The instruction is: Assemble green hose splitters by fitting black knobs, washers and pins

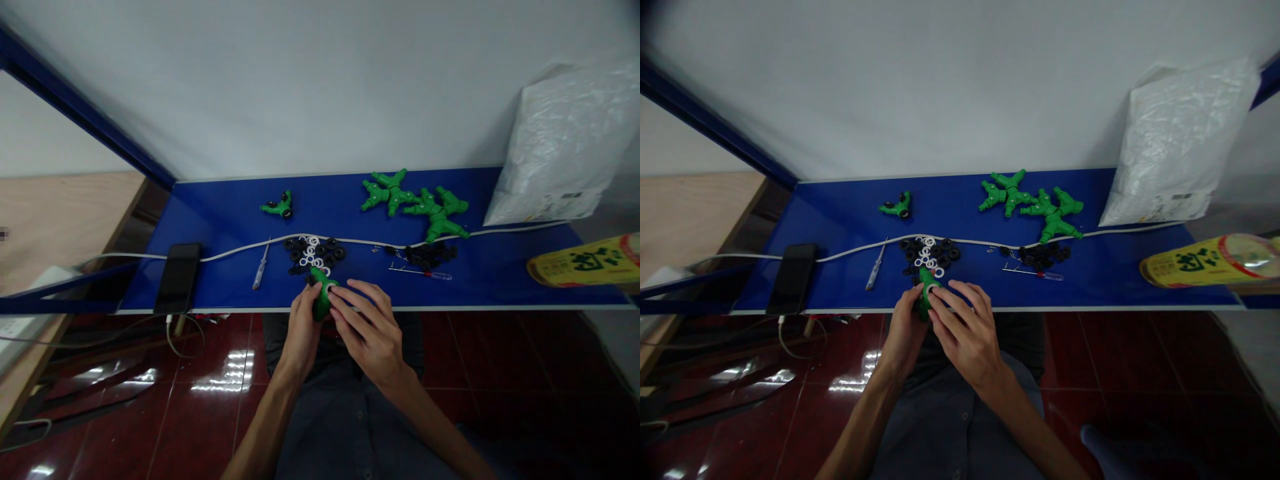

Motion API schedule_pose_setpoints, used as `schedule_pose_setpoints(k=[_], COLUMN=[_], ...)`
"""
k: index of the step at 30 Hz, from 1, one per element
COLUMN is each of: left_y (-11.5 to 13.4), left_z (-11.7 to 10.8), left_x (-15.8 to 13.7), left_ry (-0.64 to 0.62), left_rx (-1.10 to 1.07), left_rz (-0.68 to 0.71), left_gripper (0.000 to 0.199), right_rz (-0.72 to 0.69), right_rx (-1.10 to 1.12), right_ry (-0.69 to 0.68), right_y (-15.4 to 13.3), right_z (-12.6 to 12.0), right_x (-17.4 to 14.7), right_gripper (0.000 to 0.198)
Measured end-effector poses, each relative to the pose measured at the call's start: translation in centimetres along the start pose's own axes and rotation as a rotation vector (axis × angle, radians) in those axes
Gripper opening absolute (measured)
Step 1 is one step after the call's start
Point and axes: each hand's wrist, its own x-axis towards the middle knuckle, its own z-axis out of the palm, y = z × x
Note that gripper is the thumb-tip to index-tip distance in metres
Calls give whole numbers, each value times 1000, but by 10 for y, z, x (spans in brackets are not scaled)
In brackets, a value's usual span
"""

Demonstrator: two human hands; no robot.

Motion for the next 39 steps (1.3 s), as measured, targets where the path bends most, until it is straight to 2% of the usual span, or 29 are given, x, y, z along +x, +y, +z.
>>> schedule_pose_setpoints(k=[5,11,15,18,21,25,29,34,36,39], left_y=[-1,1,-7,-15,-17,-11,-6,-4,-3,0], left_z=[4,4,-4,-11,-14,-17,-20,-18,-17,-16], left_x=[-1,-3,1,8,14,18,20,20,21,22], left_ry=[53,131,97,99,47,-135,-133,-148,-149,-149], left_rx=[30,91,99,78,62,46,23,-14,-25,-30], left_rz=[-7,0,24,28,20,42,40,18,7,7], left_gripper=[19,18,17,23,34,48,48,48,49,49], right_rz=[38,108,136,195,279,466,462,457,479,594], right_rx=[15,44,99,201,286,136,66,92,108,230], right_ry=[16,-18,-44,-80,-76,73,-56,-84,-73,-63], right_y=[-2,-2,-3,0,14,53,82,91,92,90], right_z=[-2,-3,-1,1,2,12,37,54,51,38], right_x=[-2,4,6,4,7,22,37,41,40,38], right_gripper=[51,36,31,28,25,22,34,24,25,31])
